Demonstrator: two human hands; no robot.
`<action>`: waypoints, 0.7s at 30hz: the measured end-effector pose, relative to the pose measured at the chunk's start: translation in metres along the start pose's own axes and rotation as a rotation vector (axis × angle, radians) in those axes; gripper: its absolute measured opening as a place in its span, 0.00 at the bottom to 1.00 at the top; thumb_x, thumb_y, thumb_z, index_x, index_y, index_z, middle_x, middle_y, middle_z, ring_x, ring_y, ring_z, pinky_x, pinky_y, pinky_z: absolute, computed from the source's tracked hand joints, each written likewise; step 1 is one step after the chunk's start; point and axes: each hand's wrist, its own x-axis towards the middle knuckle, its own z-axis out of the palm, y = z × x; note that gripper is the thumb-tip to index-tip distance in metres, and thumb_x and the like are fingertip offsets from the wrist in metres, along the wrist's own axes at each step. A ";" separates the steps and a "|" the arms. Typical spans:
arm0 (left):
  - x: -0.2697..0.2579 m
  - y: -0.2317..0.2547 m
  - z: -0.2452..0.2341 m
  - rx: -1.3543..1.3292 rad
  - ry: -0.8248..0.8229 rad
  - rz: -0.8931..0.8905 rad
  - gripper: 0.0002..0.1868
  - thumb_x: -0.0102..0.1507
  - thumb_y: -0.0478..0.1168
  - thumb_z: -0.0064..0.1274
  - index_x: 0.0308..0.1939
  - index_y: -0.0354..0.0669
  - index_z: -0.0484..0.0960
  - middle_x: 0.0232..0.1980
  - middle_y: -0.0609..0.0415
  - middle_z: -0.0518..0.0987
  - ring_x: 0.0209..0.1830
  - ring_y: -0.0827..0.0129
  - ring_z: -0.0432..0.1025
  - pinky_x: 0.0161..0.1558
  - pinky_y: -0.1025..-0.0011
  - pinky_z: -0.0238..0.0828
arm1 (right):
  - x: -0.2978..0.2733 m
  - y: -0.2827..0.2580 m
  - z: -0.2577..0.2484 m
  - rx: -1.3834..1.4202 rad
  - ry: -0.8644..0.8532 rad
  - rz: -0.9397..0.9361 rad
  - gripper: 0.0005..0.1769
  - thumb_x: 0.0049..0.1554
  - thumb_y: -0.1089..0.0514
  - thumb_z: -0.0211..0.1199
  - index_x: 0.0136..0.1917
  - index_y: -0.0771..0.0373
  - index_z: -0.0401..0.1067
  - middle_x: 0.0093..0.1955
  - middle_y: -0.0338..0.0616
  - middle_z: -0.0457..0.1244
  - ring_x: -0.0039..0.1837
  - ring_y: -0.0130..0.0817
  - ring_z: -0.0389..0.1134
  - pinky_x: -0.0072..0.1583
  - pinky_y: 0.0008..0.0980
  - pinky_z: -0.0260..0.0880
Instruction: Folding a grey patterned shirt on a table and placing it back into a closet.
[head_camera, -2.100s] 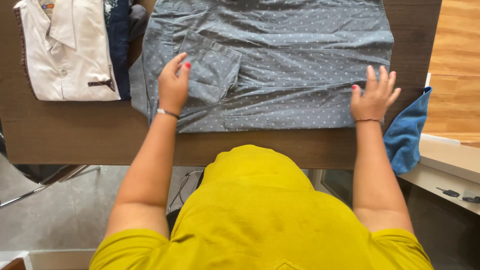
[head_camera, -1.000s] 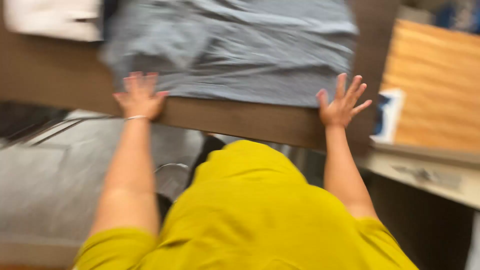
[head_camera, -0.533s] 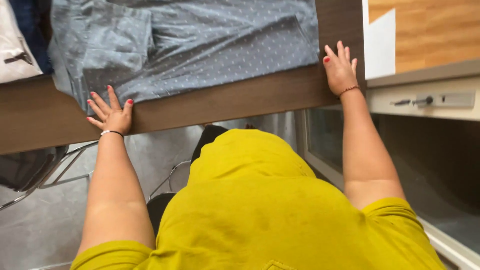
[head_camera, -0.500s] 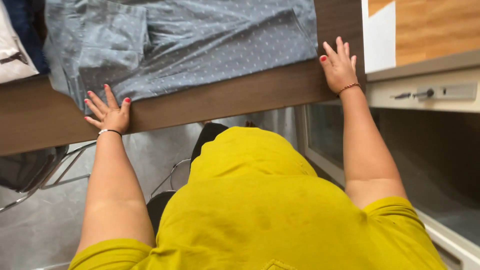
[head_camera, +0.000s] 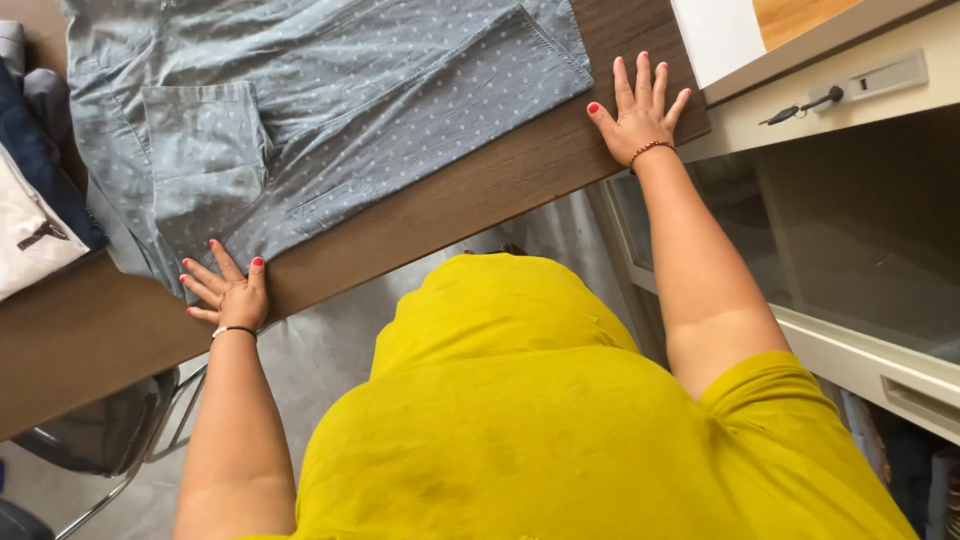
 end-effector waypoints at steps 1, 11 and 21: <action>0.002 0.000 0.001 0.004 -0.003 -0.001 0.42 0.69 0.66 0.26 0.83 0.70 0.28 0.81 0.50 0.15 0.82 0.55 0.12 0.74 0.33 0.13 | 0.002 -0.003 0.001 0.000 -0.004 0.003 0.46 0.64 0.24 0.32 0.86 0.40 0.28 0.88 0.38 0.19 0.86 0.47 0.15 0.77 0.68 0.10; 0.004 -0.001 0.003 0.034 0.017 0.029 0.42 0.70 0.64 0.29 0.83 0.69 0.28 0.82 0.49 0.16 0.82 0.52 0.13 0.74 0.31 0.15 | 0.002 -0.014 0.002 -0.087 0.098 0.068 0.46 0.63 0.21 0.36 0.87 0.36 0.30 0.88 0.38 0.21 0.87 0.50 0.19 0.78 0.71 0.16; 0.000 -0.001 0.000 0.001 0.006 0.055 0.42 0.71 0.65 0.29 0.84 0.68 0.29 0.81 0.50 0.14 0.82 0.51 0.12 0.73 0.30 0.13 | 0.003 -0.014 0.005 -0.079 0.106 0.077 0.47 0.62 0.20 0.37 0.86 0.35 0.30 0.88 0.37 0.21 0.87 0.50 0.19 0.78 0.70 0.16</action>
